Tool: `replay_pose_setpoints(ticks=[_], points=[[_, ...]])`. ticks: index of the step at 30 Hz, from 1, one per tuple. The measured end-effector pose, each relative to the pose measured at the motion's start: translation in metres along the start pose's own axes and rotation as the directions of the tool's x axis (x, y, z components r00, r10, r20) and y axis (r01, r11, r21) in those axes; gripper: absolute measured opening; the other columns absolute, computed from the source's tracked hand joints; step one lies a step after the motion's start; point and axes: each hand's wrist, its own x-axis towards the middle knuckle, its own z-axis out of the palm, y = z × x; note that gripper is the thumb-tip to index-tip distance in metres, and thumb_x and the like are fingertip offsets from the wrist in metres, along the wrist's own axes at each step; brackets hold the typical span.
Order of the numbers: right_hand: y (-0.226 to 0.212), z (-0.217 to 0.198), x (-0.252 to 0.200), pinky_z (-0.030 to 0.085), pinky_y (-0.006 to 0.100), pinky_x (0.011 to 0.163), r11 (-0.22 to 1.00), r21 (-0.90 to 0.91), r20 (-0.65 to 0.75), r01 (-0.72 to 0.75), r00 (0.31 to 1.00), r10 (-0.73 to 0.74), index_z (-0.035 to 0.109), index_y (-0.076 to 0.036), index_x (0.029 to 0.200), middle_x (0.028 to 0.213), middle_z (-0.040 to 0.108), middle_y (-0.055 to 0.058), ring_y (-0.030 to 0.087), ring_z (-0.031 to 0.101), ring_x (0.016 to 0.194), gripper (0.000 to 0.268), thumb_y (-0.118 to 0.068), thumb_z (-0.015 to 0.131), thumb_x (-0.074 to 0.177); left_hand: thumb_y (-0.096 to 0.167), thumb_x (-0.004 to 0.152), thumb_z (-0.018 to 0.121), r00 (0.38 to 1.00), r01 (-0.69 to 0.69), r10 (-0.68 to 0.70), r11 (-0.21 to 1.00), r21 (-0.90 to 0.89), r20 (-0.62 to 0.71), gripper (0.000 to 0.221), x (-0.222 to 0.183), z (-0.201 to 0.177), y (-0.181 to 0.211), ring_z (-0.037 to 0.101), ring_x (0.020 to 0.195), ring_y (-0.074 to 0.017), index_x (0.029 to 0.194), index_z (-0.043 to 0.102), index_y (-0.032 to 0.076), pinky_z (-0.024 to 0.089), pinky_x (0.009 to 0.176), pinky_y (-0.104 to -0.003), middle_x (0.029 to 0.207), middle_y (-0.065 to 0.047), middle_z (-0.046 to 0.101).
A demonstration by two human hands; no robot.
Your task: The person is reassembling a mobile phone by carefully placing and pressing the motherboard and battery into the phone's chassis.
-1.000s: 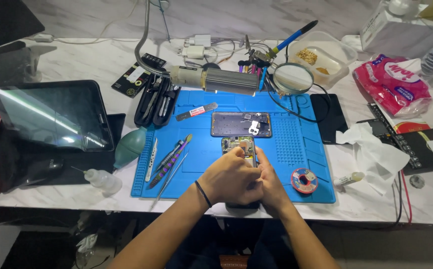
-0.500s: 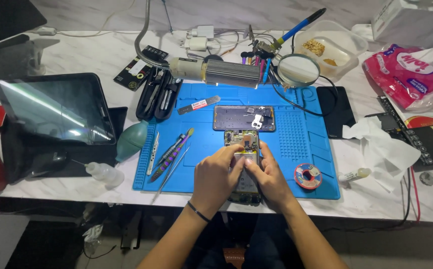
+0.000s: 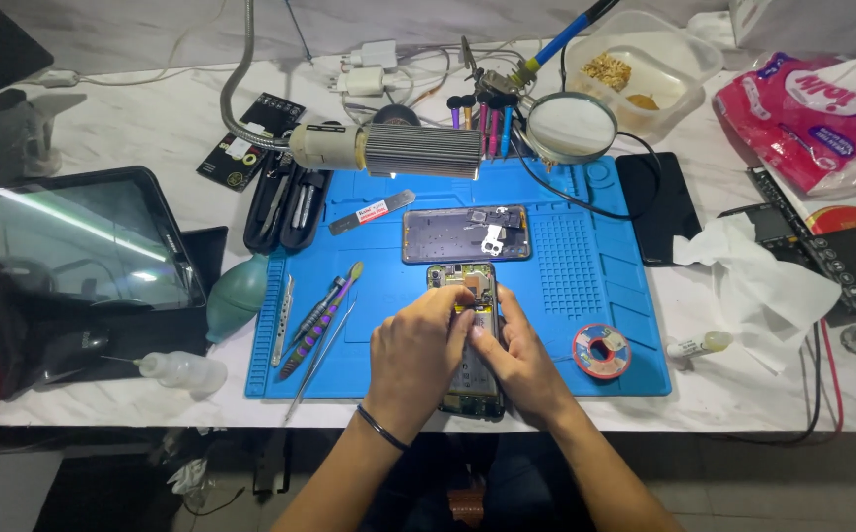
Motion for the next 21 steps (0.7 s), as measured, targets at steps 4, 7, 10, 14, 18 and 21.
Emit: replay_pose_setpoints(ticks=[4,7,10,14,18,21], points=[[0.002,-0.002,0.001,0.066,0.051,0.076,0.999,-0.04,-0.007,-0.016,1.0,0.016,0.036,-0.009,0.156,0.111,0.073,0.029,0.031,0.073,0.089,0.061,-0.012,0.051,0.097,0.016,0.09,0.072,1.0,0.011,-0.014,0.981,0.193,0.013,0.015,0.002,-0.001,0.013,0.076,0.064,-0.0315,0.105,0.075,0.017,0.06,0.057,-0.043,0.077,-0.004,0.075],[-0.004,0.0,0.004,0.066,0.051,0.076,0.999,-0.053,-0.008,-0.009,1.0,0.009,0.038,-0.009,0.155,0.11,0.074,0.029,0.032,0.074,0.089,0.06,-0.014,0.052,0.097,0.015,0.089,0.074,0.996,0.004,-0.013,0.995,0.098,0.091,0.012,0.013,0.002,-0.006,0.077,0.067,-0.0324,0.102,0.073,0.015,0.061,0.057,-0.041,0.077,-0.003,0.076],[-0.001,-0.003,0.007,0.066,0.052,0.075,0.999,-0.05,-0.005,-0.002,1.0,0.002,0.037,-0.008,0.155,0.111,0.073,0.032,0.036,0.075,0.088,0.06,-0.012,0.051,0.097,0.013,0.088,0.074,0.989,0.026,-0.029,0.999,0.026,0.146,0.002,0.019,-0.003,-0.005,0.076,0.064,-0.0323,0.09,0.072,0.012,0.059,0.054,-0.038,0.071,-0.004,0.074],[-0.009,0.004,0.002,0.066,0.05,0.077,0.998,-0.061,-0.015,-0.007,1.0,0.006,0.04,-0.009,0.154,0.109,0.075,0.027,0.029,0.073,0.089,0.059,-0.013,0.053,0.097,0.012,0.088,0.075,0.989,0.04,-0.035,0.999,-0.032,0.144,0.004,0.016,-0.008,-0.003,0.077,0.066,-0.0326,0.091,0.072,0.011,0.059,0.055,-0.038,0.073,-0.005,0.076],[-0.009,0.002,0.002,0.067,0.047,0.078,0.992,0.061,-0.042,-0.114,0.992,0.116,0.04,-0.011,0.151,0.113,0.071,0.024,0.03,0.075,0.093,0.056,-0.016,0.053,0.097,0.018,0.091,0.072,0.999,0.036,-0.035,0.999,-0.033,0.026,0.011,0.001,0.004,-0.004,0.075,0.073,-0.0314,0.101,0.072,0.012,0.058,0.058,-0.041,0.088,-0.006,0.077],[-0.01,0.002,0.002,0.068,0.042,0.081,0.967,0.132,-0.05,-0.218,0.973,0.226,0.042,-0.013,0.147,0.118,0.068,0.018,0.027,0.075,0.098,0.052,-0.019,0.053,0.096,0.026,0.096,0.067,0.999,0.027,-0.026,0.999,0.036,-0.037,0.013,-0.007,0.015,-0.01,0.073,0.071,-0.0231,0.105,0.072,0.018,0.055,0.055,-0.037,0.096,0.002,0.076]])
